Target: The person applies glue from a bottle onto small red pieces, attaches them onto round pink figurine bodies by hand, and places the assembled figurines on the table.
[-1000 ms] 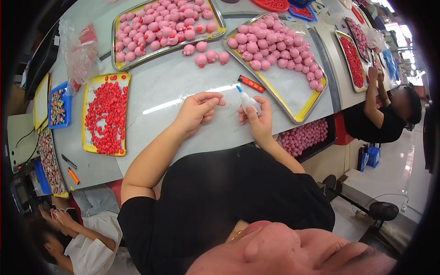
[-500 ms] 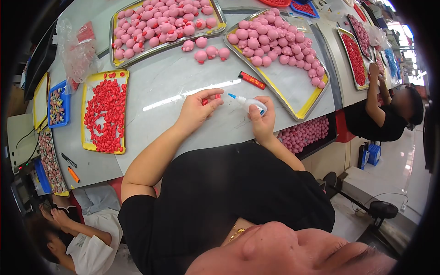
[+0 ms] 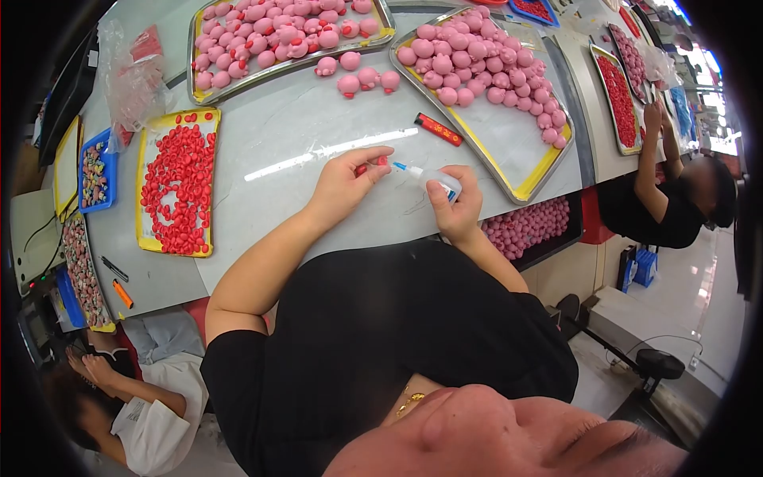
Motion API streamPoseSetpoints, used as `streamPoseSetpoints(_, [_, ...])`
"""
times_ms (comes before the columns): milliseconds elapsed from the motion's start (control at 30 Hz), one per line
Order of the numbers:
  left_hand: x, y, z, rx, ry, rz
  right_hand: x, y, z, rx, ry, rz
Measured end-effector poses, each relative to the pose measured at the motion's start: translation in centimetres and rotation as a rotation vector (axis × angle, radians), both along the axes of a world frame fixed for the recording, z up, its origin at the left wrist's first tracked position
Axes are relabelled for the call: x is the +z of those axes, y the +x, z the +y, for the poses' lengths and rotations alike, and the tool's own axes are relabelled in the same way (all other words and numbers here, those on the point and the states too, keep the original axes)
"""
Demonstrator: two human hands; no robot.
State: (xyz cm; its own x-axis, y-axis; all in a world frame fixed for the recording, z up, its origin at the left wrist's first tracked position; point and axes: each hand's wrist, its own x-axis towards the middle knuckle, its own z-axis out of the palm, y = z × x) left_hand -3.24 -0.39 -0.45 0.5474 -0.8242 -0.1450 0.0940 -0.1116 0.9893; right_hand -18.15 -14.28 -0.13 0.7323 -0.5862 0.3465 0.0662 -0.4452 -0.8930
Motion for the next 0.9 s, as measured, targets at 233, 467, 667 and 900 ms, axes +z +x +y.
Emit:
streamPoseSetpoints(233, [0.3, 0.0, 0.1, 0.001, 0.043, 0.014, 0.4, 0.0, 0.0, 0.010, -0.074, 0.026])
streamPoseSetpoints(467, [0.5, 0.0, 0.0, -0.008, 0.056, -0.014, 0.7, 0.0, -0.1, -0.009, -0.130, 0.048])
streamPoseSetpoints(667, [0.2, 0.1, 0.1, -0.023, 0.031, -0.040, 0.8, 0.0, 0.1, 0.009, -0.097, 0.069])
streamPoseSetpoints(900, [0.1, 0.1, 0.1, -0.015, 0.036, -0.060, 1.1, 0.0, -0.1, 0.027, -0.076, 0.064])
